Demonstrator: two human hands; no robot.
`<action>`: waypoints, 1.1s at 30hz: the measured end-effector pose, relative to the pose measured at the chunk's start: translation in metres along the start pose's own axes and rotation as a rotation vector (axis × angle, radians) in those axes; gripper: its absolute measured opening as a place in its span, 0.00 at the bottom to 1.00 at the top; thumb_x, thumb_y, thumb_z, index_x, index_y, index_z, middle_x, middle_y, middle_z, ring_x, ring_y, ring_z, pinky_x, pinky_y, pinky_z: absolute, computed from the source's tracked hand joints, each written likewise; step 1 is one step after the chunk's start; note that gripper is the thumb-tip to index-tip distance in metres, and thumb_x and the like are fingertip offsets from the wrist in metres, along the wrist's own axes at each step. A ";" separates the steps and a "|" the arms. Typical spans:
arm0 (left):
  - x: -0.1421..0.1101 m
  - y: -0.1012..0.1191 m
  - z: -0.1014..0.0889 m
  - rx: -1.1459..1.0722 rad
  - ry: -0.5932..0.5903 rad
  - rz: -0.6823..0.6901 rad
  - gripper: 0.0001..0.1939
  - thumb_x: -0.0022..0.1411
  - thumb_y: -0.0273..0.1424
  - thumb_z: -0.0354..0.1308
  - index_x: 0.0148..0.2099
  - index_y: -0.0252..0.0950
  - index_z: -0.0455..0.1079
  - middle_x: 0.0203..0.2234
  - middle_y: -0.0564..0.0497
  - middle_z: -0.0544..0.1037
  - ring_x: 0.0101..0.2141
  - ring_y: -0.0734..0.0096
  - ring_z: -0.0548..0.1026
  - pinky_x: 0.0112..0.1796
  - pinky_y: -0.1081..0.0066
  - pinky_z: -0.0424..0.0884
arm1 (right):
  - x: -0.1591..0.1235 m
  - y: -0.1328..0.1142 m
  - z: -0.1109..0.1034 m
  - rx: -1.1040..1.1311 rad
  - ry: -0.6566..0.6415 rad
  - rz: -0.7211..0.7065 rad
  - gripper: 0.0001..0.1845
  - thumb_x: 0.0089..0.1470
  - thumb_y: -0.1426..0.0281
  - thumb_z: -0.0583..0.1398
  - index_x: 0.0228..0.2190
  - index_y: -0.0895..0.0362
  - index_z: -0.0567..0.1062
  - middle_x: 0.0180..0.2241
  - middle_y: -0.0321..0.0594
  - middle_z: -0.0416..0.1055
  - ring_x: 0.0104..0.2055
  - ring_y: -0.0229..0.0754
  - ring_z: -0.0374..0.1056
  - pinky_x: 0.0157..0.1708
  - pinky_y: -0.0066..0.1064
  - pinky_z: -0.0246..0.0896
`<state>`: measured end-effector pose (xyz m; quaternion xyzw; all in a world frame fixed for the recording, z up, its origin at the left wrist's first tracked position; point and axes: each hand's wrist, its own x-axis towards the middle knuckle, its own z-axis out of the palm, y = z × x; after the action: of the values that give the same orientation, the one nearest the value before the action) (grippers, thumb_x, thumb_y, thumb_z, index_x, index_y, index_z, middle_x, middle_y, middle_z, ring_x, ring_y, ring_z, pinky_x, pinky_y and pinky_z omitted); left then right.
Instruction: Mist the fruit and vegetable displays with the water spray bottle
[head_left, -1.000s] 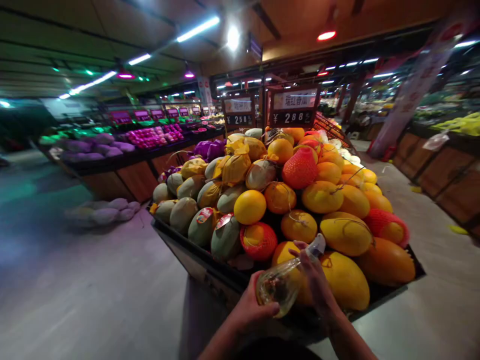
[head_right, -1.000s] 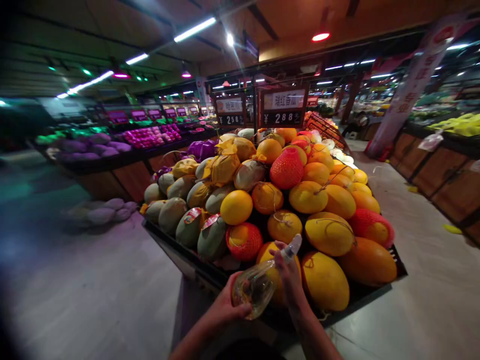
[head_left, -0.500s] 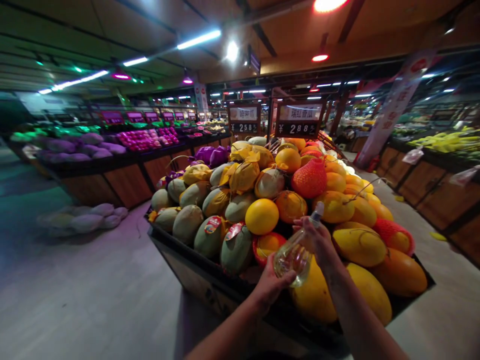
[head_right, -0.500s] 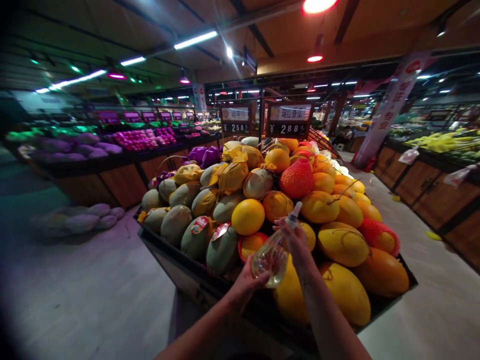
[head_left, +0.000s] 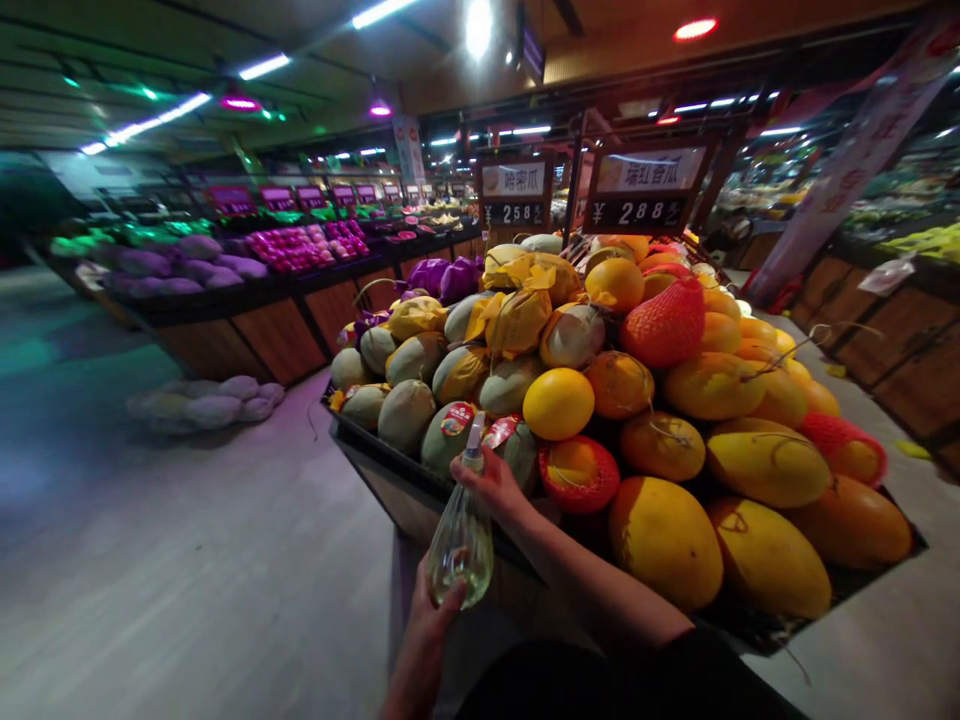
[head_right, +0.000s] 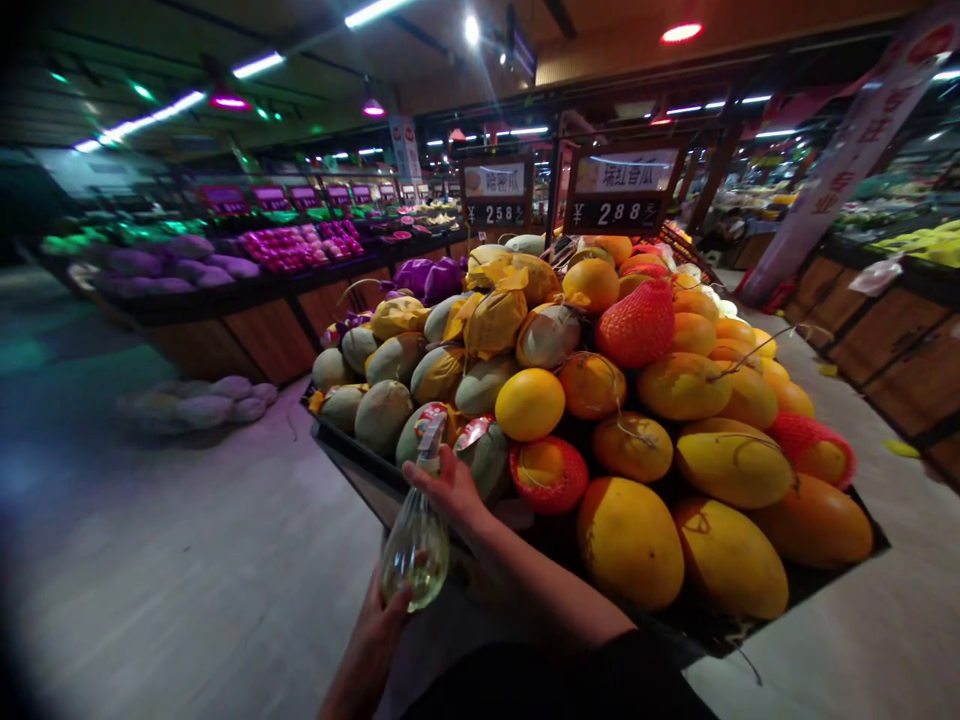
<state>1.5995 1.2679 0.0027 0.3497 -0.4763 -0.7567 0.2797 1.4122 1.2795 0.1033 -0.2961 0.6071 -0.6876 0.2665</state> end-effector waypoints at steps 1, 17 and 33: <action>-0.002 -0.004 -0.010 0.023 -0.010 0.007 0.53 0.45 0.55 0.77 0.66 0.39 0.63 0.58 0.37 0.79 0.61 0.38 0.74 0.61 0.49 0.71 | -0.008 0.007 0.002 -0.004 -0.001 0.007 0.24 0.49 0.48 0.70 0.36 0.54 0.76 0.32 0.35 0.74 0.37 0.46 0.68 0.44 0.40 0.65; 0.008 -0.043 0.039 0.086 -0.825 -0.283 0.56 0.38 0.49 0.83 0.62 0.39 0.59 0.60 0.34 0.74 0.60 0.40 0.73 0.60 0.50 0.66 | -0.147 0.053 -0.122 0.116 0.650 0.239 0.35 0.39 0.42 0.75 0.40 0.52 0.79 0.42 0.46 0.83 0.45 0.60 0.80 0.41 0.43 0.76; 0.039 -0.021 0.055 0.139 -0.780 -0.257 0.51 0.36 0.44 0.83 0.61 0.40 0.67 0.55 0.42 0.78 0.55 0.48 0.76 0.55 0.54 0.70 | -0.115 0.088 -0.174 0.119 0.468 0.258 0.37 0.35 0.41 0.75 0.40 0.51 0.81 0.48 0.52 0.84 0.44 0.63 0.80 0.45 0.49 0.76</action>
<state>1.5299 1.2754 -0.0104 0.1115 -0.5489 -0.8273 -0.0429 1.3642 1.4694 -0.0090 -0.0333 0.6435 -0.7320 0.2214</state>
